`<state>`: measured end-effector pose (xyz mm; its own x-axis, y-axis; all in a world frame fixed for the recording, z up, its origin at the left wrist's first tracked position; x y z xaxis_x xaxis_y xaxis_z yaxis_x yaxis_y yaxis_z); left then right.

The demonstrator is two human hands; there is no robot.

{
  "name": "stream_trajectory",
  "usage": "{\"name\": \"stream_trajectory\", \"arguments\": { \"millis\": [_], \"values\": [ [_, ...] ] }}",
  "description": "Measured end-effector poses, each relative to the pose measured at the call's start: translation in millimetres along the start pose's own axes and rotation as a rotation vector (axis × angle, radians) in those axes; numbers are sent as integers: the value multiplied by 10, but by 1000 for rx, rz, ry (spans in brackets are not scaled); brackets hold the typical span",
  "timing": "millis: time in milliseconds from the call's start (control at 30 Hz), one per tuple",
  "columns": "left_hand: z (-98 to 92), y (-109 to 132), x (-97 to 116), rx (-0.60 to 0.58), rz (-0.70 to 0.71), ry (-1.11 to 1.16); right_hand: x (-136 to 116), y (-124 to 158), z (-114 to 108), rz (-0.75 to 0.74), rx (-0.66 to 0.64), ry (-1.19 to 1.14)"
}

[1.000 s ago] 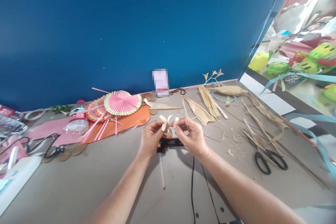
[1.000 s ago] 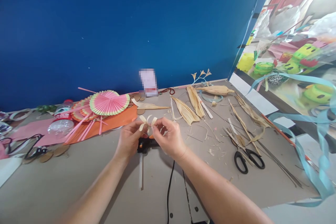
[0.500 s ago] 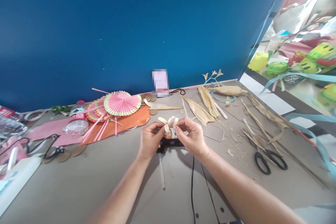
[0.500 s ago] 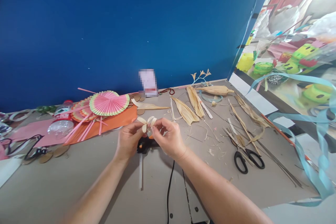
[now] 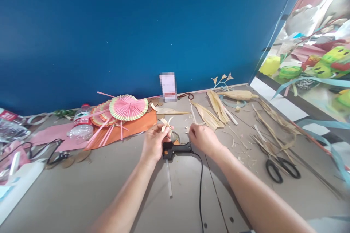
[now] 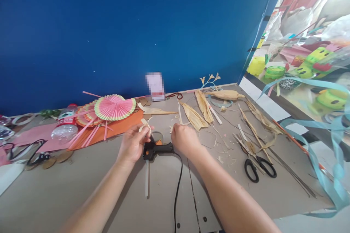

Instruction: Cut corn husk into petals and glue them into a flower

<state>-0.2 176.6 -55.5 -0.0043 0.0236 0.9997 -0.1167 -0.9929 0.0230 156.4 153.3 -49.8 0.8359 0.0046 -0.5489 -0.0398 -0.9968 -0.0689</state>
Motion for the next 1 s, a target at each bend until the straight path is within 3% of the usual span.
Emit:
{"name": "stream_trajectory", "arguments": {
  "millis": [133,233,333,400,567,767,900,1000],
  "values": [
    [-98,-24,20,60,-2,27,87,-8,53,59,-45,76],
    [-195,-58,15,109,-26,52,118,-6,-33,71,-16,34],
    [-273,-96,4,134,-34,76,-71,40,-205,-80,99,-93],
    [-316,-116,-12,151,-35,78,-279,114,-217,-226,98,-174],
    [-354,-134,-44,174,-26,84,-658,319,119,-421,-128,-121],
    [-359,-144,-62,184,-31,100,-647,354,295,-401,-220,2],
    [-418,-153,-107,238,-80,140,-452,209,57,-292,-95,-225],
    [-434,-153,-159,259,-132,174,-283,111,-151,-218,22,-642]
  ]
}}
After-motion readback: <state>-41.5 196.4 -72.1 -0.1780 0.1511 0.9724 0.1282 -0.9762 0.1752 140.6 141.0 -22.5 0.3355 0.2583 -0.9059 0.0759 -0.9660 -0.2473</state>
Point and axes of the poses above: each hand's wrist, its own y-axis away from the middle knuckle, its own z-axis out of the palm, x = y × z, the point moved 10 cm from there along -y, towards the middle knuckle, and after that the axes turned 14 degrees about -y, right-handed, at the moved point
